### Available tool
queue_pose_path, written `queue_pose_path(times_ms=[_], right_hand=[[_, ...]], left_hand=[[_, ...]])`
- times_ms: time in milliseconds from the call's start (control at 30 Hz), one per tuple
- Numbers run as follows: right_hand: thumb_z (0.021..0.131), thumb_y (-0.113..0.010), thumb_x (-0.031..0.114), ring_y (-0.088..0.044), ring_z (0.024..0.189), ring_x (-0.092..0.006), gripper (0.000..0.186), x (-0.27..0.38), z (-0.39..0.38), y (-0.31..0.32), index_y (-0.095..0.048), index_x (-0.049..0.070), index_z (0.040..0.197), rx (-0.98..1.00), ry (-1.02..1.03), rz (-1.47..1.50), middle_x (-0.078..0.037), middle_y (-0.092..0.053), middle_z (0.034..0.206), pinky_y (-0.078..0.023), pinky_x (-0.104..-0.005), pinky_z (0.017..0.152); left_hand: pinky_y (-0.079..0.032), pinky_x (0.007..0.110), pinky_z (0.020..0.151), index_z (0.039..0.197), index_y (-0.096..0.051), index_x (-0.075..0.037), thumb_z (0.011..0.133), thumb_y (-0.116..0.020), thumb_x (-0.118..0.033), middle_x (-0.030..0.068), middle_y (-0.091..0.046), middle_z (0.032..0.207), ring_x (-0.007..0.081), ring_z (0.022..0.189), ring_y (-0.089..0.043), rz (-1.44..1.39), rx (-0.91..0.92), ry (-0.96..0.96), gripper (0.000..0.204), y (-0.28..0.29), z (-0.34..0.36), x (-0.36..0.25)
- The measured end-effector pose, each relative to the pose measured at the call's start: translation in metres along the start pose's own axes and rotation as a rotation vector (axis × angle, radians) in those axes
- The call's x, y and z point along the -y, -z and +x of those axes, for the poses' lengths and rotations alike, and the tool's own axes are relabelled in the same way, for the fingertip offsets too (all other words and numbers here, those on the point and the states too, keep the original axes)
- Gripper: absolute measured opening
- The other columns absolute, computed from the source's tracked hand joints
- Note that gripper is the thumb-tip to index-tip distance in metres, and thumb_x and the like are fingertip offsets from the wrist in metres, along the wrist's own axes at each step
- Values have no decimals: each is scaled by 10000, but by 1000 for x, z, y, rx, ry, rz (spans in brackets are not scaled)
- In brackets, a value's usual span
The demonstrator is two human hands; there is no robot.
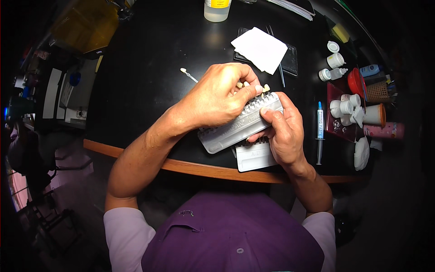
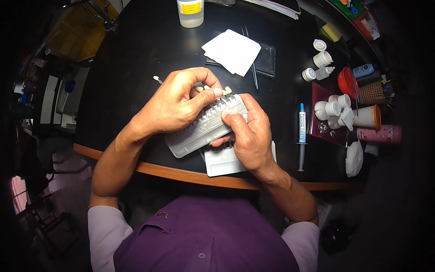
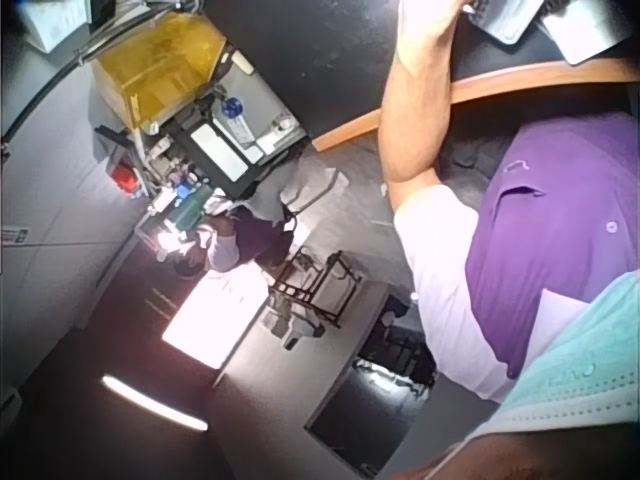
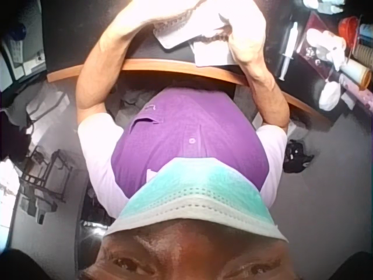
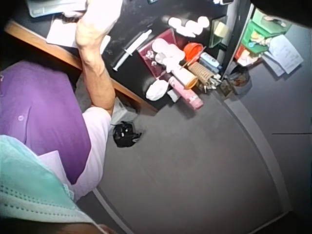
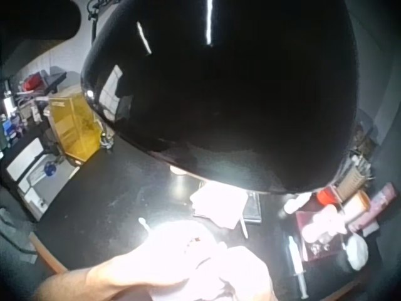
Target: The person compares several individual artificial tooth samples against two different shade guides by holding them up to the guides and placing them in different slots, handling each sample one at a time.
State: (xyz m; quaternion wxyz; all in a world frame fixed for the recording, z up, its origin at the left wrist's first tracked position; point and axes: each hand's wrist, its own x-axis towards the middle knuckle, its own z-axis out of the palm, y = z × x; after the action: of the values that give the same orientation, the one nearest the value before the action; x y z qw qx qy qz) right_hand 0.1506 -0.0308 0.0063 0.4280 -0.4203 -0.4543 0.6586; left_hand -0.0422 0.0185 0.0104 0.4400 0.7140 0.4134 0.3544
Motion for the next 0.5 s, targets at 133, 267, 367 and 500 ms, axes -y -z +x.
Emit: queue_pose_path(times_ms=[133,267,367,500], right_hand=[[1005,-486,68,-707,770,-167,219,1,-1,-2,-498,-66,1178,0,13,18,-157,-679,987,-645,-273,621],[1005,-484,67,-707,766,-168,219,0,-1,-1,-493,-66,1180,-8,14,18,-158,-681,986,-645,-274,622],[1006,-484,67,-709,768,-169,218,-1,-1,1,-495,-66,1179,7,12,31,-161,-682,990,-646,-276,622],[1005,-492,69,-711,774,-170,214,0,-1,-1,-498,-66,1171,4,3,25,-164,-682,999,-648,-278,622]], left_hand=[[-504,228,584,1013,-653,20,1039,-622,-208,34,-651,795,63,682,-620,-107,2,64,232,0,2,6],[-542,234,613,1031,-629,13,1053,-603,-211,46,-644,853,81,706,-641,-138,14,39,226,0,3,4],[-540,232,616,1034,-622,6,1054,-600,-206,39,-636,852,81,707,-638,-220,7,74,214,0,3,2],[-543,234,619,1040,-616,3,1057,-591,-197,33,-628,850,78,711,-637,-193,14,50,202,1,2,3]])
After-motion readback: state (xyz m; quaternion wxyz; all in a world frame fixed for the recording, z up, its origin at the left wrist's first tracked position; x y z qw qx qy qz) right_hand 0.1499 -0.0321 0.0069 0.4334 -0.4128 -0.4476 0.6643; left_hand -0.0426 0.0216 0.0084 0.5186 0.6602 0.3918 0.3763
